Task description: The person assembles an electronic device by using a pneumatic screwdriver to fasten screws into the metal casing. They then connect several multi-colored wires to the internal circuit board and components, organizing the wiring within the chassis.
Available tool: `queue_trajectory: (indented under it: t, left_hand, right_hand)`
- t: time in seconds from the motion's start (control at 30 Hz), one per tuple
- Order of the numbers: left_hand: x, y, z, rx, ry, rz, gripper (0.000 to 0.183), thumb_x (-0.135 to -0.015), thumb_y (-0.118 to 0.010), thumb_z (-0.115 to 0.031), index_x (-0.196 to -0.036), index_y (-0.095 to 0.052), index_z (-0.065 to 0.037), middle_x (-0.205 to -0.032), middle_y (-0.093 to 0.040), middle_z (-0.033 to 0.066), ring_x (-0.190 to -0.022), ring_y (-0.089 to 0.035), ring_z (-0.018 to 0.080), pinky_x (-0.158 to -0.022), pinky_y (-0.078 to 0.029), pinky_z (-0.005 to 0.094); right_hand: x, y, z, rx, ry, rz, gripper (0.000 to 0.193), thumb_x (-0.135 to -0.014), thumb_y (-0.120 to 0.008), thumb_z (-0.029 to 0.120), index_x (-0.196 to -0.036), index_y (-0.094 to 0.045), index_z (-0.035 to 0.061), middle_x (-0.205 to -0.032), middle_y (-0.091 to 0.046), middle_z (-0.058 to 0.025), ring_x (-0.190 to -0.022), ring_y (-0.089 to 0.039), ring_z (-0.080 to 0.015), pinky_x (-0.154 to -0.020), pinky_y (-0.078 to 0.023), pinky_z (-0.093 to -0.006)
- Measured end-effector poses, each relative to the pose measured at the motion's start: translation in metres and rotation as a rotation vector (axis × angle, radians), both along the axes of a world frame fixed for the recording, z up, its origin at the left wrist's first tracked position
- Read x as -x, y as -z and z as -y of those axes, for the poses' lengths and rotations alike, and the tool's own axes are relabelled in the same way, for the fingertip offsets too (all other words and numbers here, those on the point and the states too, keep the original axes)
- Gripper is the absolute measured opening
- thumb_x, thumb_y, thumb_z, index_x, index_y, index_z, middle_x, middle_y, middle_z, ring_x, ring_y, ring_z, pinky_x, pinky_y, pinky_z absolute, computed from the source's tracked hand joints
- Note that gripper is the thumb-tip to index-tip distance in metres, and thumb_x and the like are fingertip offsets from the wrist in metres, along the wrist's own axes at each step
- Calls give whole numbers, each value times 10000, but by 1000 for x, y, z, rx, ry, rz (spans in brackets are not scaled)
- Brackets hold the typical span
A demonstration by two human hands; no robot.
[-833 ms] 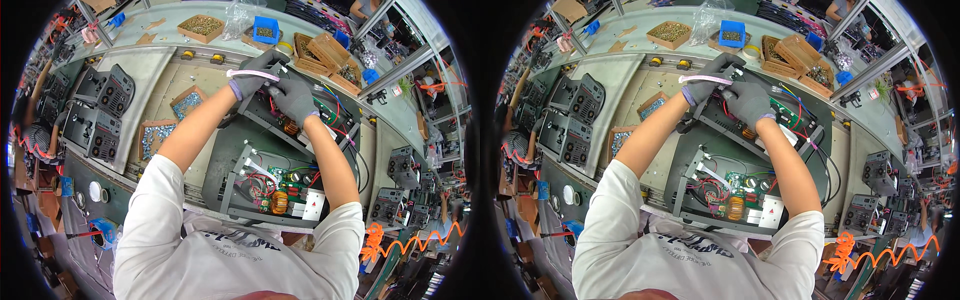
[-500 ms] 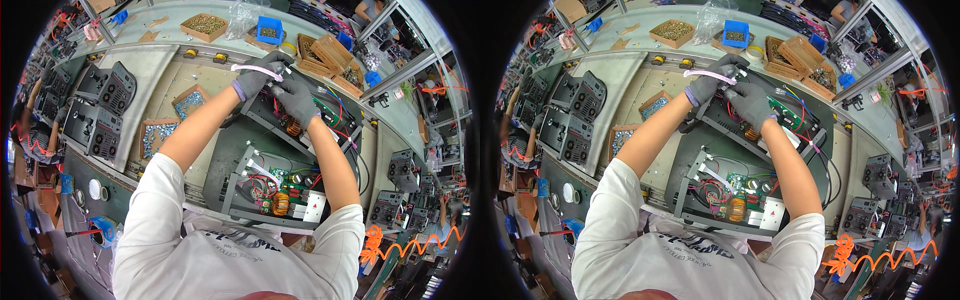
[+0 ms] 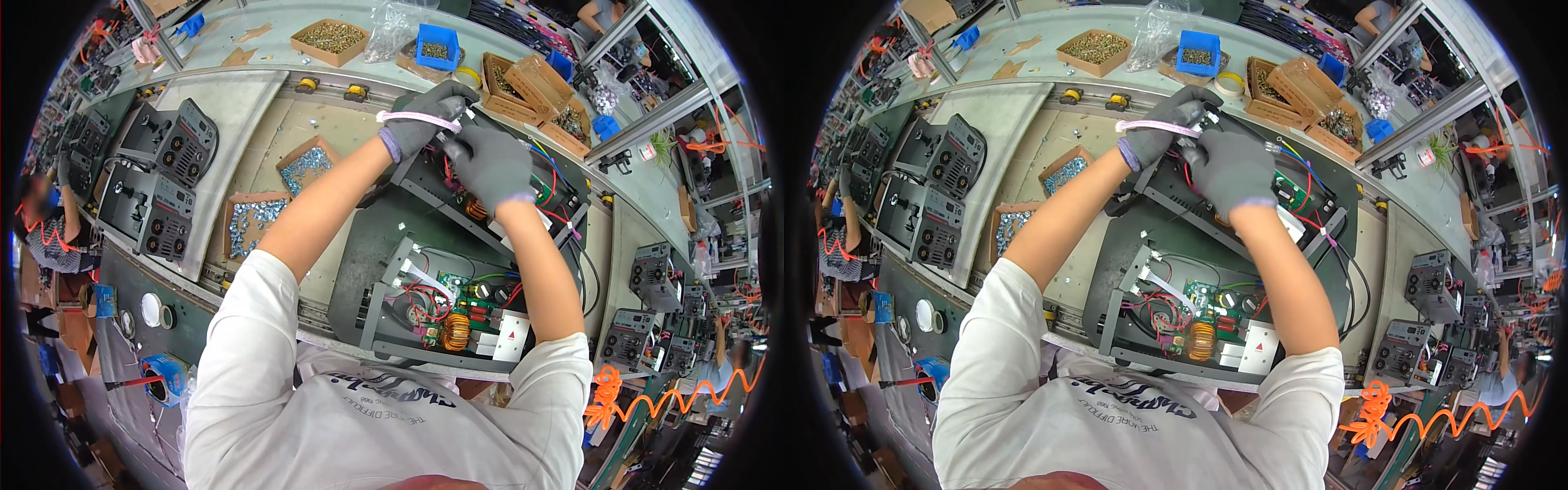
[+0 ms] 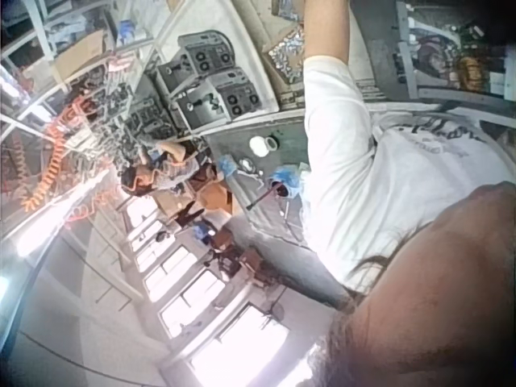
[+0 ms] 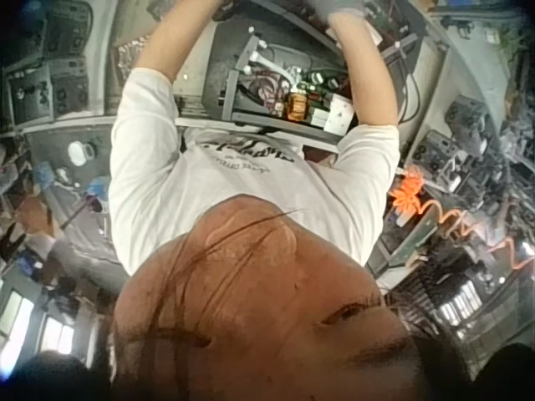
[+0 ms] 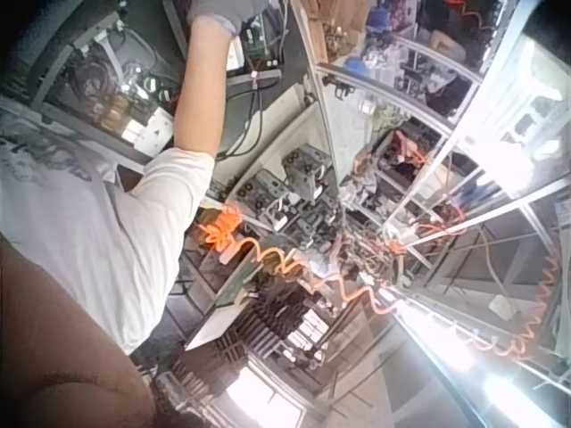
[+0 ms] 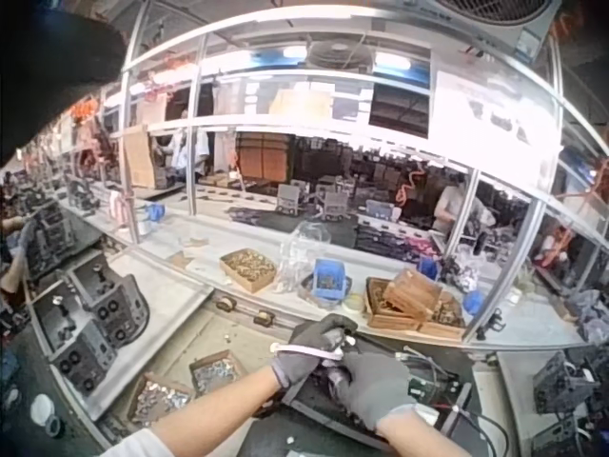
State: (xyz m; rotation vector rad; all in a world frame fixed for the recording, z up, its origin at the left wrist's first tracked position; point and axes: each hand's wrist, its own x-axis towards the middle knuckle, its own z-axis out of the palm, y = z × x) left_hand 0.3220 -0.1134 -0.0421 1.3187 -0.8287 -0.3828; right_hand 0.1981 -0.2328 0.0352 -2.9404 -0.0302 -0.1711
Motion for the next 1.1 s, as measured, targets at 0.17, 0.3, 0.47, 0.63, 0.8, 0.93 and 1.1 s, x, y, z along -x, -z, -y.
queue_trajectory:
  t: [0.17,0.3,0.47,0.63,0.8,0.93,1.1]
  left_hand:
    - [-2,-3,4,28,8,-1,417,-987,-502,-331,-1287,-575,-51,-1204,-616,56,-1065,-575,114,-937,-483,266]
    - [3,-6,7,56,16,-39,306,-1011,-467,-207,-1249,-605,-74,-1139,-601,31,-1029,-554,91,-885,-489,264]
    - [1,-5,0,22,26,-48,417,-1003,-475,-320,-1322,-552,-62,-1133,-618,34,-1007,-570,83,-853,-493,246]
    - [0,-5,5,13,28,6,430,-1008,-448,-308,-1345,-526,-53,-1193,-627,67,-1036,-586,109,-917,-489,273]
    - [10,-8,0,72,29,-74,368,-1010,-457,-282,-1279,-566,-55,-1075,-576,30,-1008,-537,89,-911,-466,253]
    - [16,-13,-3,53,-21,-44,397,-1015,-430,-322,-1268,-568,-49,-919,-498,-22,-870,-505,56,-810,-456,229]
    - [16,-14,-5,18,-25,-15,394,-1017,-427,-333,-1256,-577,-58,-892,-496,-30,-815,-468,60,-748,-433,220]
  right_hand:
    - [39,-10,-25,134,-524,26,146,-785,-735,281,-879,-738,169,-1014,-658,-49,-990,-647,-255,-782,-533,-415]
    - [22,28,-19,187,-672,48,96,-792,-729,230,-873,-736,178,-1049,-645,3,-1076,-616,-221,-794,-537,-403]
    - [11,11,26,-210,-487,272,129,-887,-700,214,-973,-769,147,-918,-715,-20,-819,-665,-230,-740,-543,-385]
    - [6,-12,75,-986,-4,119,262,-987,-643,252,-1148,-699,53,-856,-735,-59,-742,-653,-162,-712,-528,-329]
    - [-4,7,61,-400,62,341,225,-971,-634,290,-1148,-651,153,-816,-702,-143,-769,-699,-302,-694,-535,-404]
    - [-6,10,40,-70,143,328,186,-947,-629,336,-1084,-683,221,-884,-720,-129,-845,-691,-362,-717,-531,-473]
    - [-13,26,45,35,140,326,214,-946,-617,381,-1063,-730,242,-885,-727,-107,-839,-700,-338,-722,-535,-464]
